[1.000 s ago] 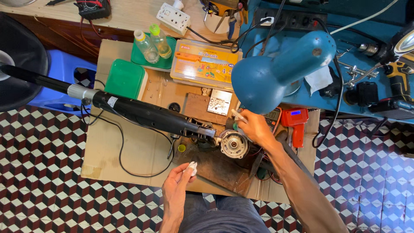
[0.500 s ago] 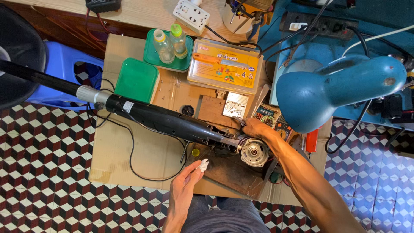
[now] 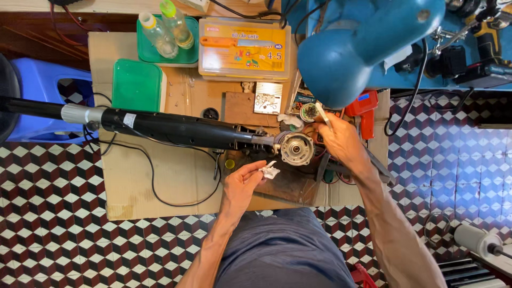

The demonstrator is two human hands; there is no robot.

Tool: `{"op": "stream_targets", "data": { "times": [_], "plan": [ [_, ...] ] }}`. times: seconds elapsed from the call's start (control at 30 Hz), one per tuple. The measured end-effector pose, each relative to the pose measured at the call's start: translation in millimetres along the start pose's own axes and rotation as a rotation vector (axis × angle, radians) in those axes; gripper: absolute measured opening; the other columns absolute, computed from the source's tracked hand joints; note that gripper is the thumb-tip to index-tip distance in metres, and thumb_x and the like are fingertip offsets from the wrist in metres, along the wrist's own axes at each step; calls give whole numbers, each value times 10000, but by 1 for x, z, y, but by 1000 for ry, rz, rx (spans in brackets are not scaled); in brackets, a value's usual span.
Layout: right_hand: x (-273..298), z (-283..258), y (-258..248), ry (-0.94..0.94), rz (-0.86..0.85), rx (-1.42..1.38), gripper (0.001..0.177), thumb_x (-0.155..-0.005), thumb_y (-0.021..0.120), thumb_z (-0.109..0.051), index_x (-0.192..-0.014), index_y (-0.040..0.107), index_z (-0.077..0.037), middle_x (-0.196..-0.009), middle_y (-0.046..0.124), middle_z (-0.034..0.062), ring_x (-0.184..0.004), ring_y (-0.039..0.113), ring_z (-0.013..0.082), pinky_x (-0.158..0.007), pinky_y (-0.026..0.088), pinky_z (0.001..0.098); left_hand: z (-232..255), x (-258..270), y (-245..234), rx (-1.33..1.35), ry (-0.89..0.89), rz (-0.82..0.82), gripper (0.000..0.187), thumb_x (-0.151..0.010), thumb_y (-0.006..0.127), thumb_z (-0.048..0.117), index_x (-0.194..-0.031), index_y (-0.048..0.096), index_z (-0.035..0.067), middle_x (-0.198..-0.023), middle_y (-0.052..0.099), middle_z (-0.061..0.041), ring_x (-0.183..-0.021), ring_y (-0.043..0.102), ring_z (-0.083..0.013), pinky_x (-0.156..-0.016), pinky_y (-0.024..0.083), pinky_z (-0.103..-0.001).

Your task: The person cleans and assembles a small motor component on a workbench. They wipe the motor housing with a cloth, insert a metal shaft, and use a screwdriver to tighten a screw. The person also handles a small white plastic piece and applies a liquid from a bottle to the assembly.

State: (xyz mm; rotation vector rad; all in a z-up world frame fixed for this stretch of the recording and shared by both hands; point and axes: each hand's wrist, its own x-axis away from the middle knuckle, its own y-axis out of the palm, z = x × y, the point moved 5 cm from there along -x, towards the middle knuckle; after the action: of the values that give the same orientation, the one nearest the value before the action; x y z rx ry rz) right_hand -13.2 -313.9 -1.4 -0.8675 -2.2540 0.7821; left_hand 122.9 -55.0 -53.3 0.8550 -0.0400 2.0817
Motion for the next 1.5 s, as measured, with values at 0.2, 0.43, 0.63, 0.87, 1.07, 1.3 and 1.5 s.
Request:
{"op": "stream_targets", "data": {
  "times": [0.2, 0.43, 0.63, 0.87, 1.07, 1.3, 1.5],
  "plan": [
    [104, 19, 50, 472, -344, -616, 338, -1006, 614, -353, -991, 737, -38, -739, 600, 67, -446, 355, 69, -406, 254, 250, -5, 15, 48, -58, 120, 59, 321, -949, 639, 71, -1258, 691, 2, -1092, 779, -81, -978, 724, -110, -882, 570, -227],
    [127, 42, 63, 445, -366, -955, 224, -908, 695, -208, -1036, 666, -27, -796, 726, 24, -412, 396, 33, -361, 254, 225, -33, 36, 98, -146, 162, 134, 298, -951, 649, 77, -1231, 715, 0, -1077, 784, -66, -981, 732, -101, -876, 567, -224],
    [126, 70, 51, 411, -404, -977, 208, -903, 738, -155, -1054, 683, -23, -645, 552, -3, -413, 379, 36, -372, 245, 234, -57, 42, 123, 223, 31, 114, 365, -965, 659, 99, -1310, 660, -23, -1121, 751, -95, -971, 706, -134, -891, 563, -254],
    [129, 66, 56, 409, -441, -926, 175, -889, 700, -138, -1025, 676, -30, -727, 685, 4, -406, 382, 44, -371, 235, 246, -57, 49, 127, 207, 72, 214, 407, -915, 682, 46, -1311, 629, -27, -1185, 741, -126, -1009, 704, -139, -915, 559, -263],
    [128, 62, 49, 397, -452, -858, 179, -907, 692, -169, -1039, 680, -49, -734, 674, 20, -415, 392, 44, -385, 261, 240, -60, 44, 128, 158, 107, 209, 404, -915, 690, 83, -1302, 645, -21, -1165, 758, -120, -974, 703, -135, -897, 557, -249],
    [123, 62, 50, 394, -459, -911, 197, -916, 697, -178, -1059, 699, -42, -691, 586, 6, -411, 361, 50, -380, 236, 242, -72, 34, 127, -44, 233, 230, 346, -950, 696, 213, -1255, 715, 51, -1054, 766, -64, -952, 695, -106, -854, 546, -236],
    [107, 65, 13, 345, -267, -865, 271, -991, 608, -283, -1020, 668, -21, -791, 678, 38, -529, 475, 65, -467, 348, 223, -77, 18, 99, -76, 240, 431, 288, -965, 691, 269, -1121, 763, 37, -914, 768, -44, -812, 707, -96, -747, 566, -242]
  ]
}}
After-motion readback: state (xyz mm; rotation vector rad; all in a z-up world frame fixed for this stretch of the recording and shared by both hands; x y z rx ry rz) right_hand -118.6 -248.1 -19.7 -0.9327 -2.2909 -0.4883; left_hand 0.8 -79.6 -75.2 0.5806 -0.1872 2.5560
